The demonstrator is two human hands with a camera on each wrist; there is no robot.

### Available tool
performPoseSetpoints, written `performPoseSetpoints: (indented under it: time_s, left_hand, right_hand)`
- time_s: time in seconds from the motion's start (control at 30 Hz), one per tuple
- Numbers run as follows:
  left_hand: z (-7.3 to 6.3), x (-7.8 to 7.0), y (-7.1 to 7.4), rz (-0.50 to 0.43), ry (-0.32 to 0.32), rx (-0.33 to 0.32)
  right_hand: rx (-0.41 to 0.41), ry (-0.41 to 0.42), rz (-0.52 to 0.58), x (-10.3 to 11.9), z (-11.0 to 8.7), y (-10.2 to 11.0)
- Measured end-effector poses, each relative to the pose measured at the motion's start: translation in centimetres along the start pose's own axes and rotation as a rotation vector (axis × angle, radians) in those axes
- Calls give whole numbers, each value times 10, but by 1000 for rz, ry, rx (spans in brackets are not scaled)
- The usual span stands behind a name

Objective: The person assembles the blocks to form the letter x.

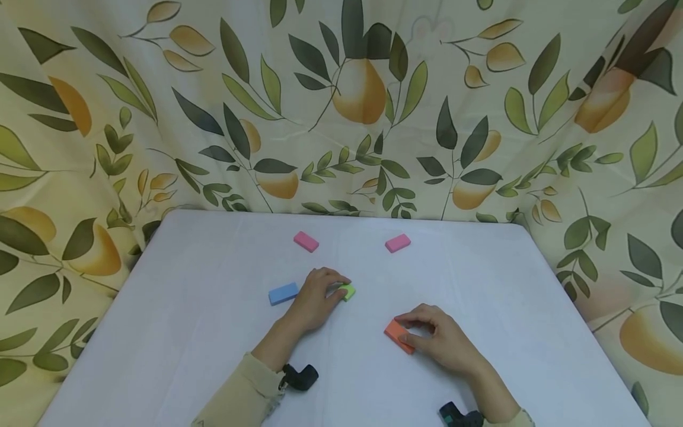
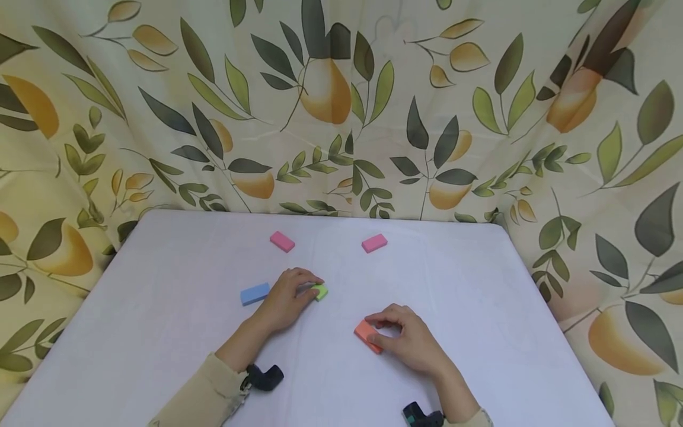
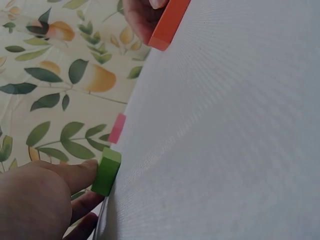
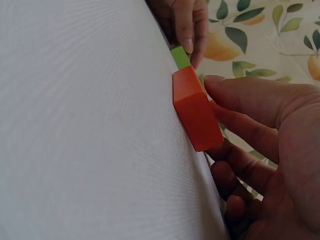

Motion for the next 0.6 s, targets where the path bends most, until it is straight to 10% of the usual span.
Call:
performPoseSetpoints:
  time_s: [0.6]
  left_hand:
    - [3, 3, -1, -11, 4, 7]
  right_hand:
    - [-1, -11, -13, 1, 0, -1]
Point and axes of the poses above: each hand's wrist, its own z-axis towards the middle knuckle, its own y-axis out of the back of the hand, x = y × z, the point moved 2 cm from there along z, towards the middle knuckle, and after that the axes turned 8 degrees about -z, right-handed, at the moved point
